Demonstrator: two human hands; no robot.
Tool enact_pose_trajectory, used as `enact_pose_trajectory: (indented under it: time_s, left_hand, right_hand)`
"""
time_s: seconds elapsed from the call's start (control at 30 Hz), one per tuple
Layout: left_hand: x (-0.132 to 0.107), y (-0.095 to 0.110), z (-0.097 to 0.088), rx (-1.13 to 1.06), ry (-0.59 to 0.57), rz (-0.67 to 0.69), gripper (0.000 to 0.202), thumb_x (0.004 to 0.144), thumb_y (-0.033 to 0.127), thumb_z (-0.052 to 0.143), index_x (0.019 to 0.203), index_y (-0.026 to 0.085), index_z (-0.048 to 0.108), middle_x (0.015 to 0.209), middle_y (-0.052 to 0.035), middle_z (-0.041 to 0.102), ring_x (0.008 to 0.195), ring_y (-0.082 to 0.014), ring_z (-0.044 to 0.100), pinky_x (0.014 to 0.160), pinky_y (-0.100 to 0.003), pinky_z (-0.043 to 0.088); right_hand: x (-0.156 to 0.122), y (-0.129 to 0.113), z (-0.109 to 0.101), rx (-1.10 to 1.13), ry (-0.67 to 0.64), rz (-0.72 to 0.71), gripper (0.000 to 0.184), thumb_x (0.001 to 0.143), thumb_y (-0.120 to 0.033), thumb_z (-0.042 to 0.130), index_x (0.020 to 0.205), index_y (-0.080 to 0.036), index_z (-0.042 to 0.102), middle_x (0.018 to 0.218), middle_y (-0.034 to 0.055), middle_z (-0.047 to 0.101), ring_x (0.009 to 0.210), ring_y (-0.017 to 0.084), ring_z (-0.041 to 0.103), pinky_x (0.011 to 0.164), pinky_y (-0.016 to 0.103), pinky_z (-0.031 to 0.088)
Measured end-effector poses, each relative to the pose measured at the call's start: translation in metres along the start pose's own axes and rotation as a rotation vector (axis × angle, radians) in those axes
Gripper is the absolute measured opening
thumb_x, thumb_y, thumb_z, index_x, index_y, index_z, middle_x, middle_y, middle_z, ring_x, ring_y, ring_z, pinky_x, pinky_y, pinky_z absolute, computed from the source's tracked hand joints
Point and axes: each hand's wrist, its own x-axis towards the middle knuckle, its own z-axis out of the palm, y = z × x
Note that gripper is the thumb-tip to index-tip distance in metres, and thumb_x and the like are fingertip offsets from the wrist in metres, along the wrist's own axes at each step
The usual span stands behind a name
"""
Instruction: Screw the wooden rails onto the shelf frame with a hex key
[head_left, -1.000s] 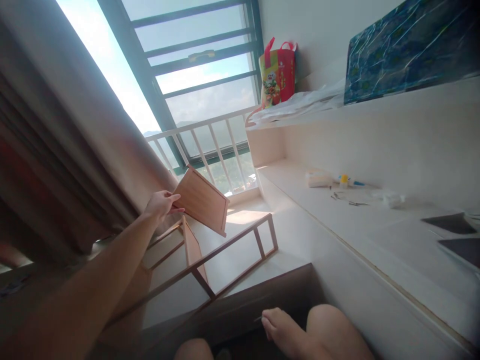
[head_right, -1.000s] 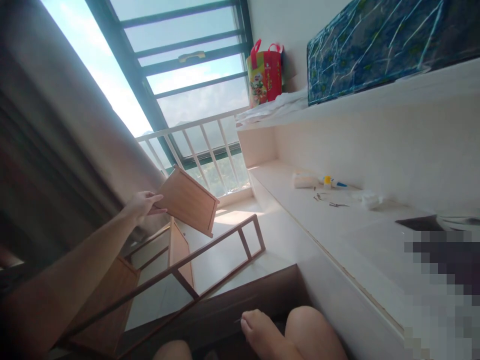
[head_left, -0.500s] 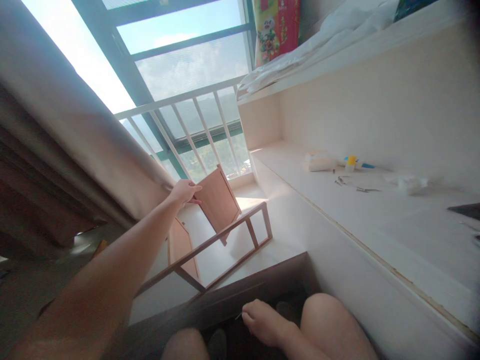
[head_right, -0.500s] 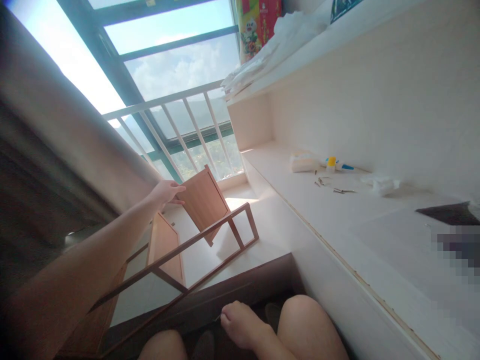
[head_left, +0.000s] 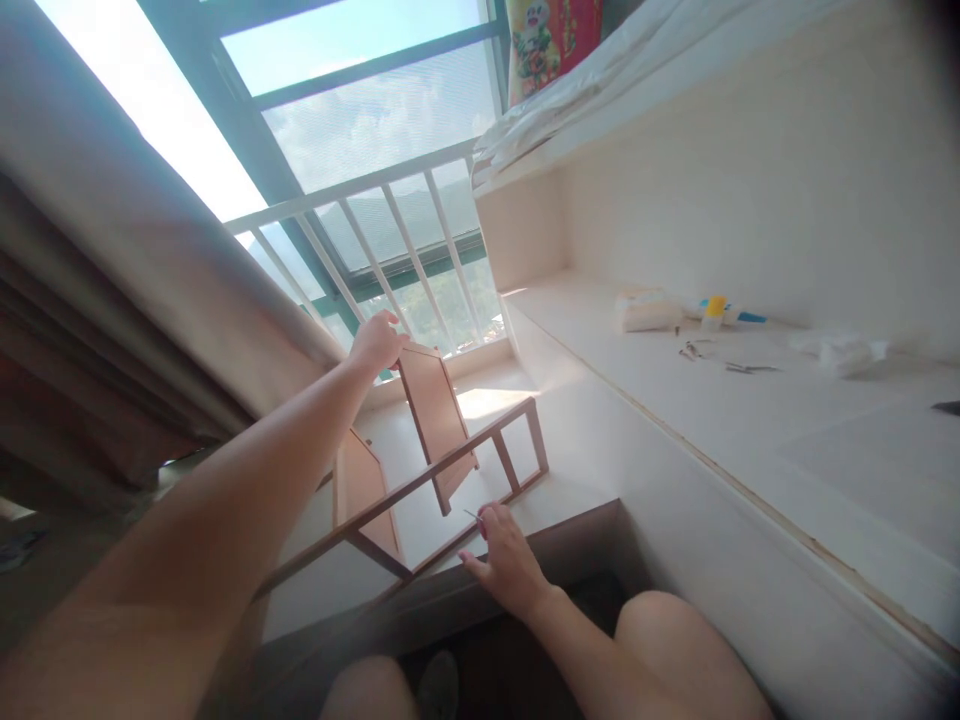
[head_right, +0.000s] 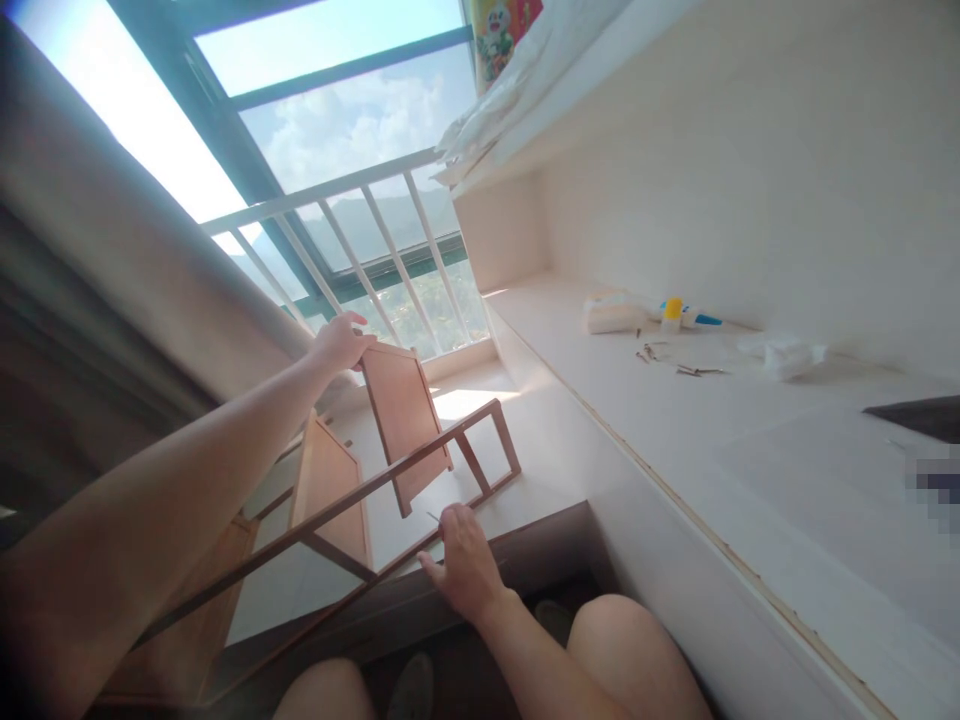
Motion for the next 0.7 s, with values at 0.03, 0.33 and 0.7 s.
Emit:
enact_pose_trajectory:
  time_s: [0.03, 0.33, 0.7]
  left_hand:
    - [0.002, 0.004, 0.002, 0.034, -0.012, 0.004, 0.044, 0.083, 0.033, 0.062, 0.124, 0.021, 0.053, 0.090, -0.0057, 0.067, 0.052, -0.0133, 0.061, 0.055, -0.027, 0.052]
    - [0.040, 0.008, 0.036, 0.089, -0.056, -0.125, 0.042, 0.078, 0.028, 0.067, 0.117, 0.014, 0.060, 0.093, -0.0113, 0.067, 0.055, -0.0182, 0.065, 0.054, -0.029, 0.052]
    - [0.081, -0.023, 0.060, 0.162, -0.079, -0.191, 0.028, 0.075, 0.027, 0.068, 0.099, 0.014, 0.066, 0.063, -0.0065, 0.063, 0.058, -0.0212, 0.064, 0.054, -0.029, 0.049]
  right_hand:
    - [0.007, 0.002, 0.001, -0.002, 0.061, -0.034, 0.034, 0.074, -0.023, 0.072, 0.095, -0.021, 0.046, 0.104, 0.0085, 0.055, 0.100, 0.026, 0.051, 0.093, 0.044, 0.044]
    - [0.048, 0.021, 0.003, -0.024, 0.236, -0.054, 0.043, 0.072, -0.028, 0.078, 0.097, -0.022, 0.044, 0.108, 0.0111, 0.053, 0.105, 0.030, 0.050, 0.094, 0.050, 0.045]
    - [0.082, 0.015, -0.019, 0.054, 0.381, 0.034, 0.016, 0.085, -0.021, 0.054, 0.075, -0.022, 0.042, 0.081, 0.0037, 0.049, 0.081, 0.021, 0.047, 0.075, 0.035, 0.042]
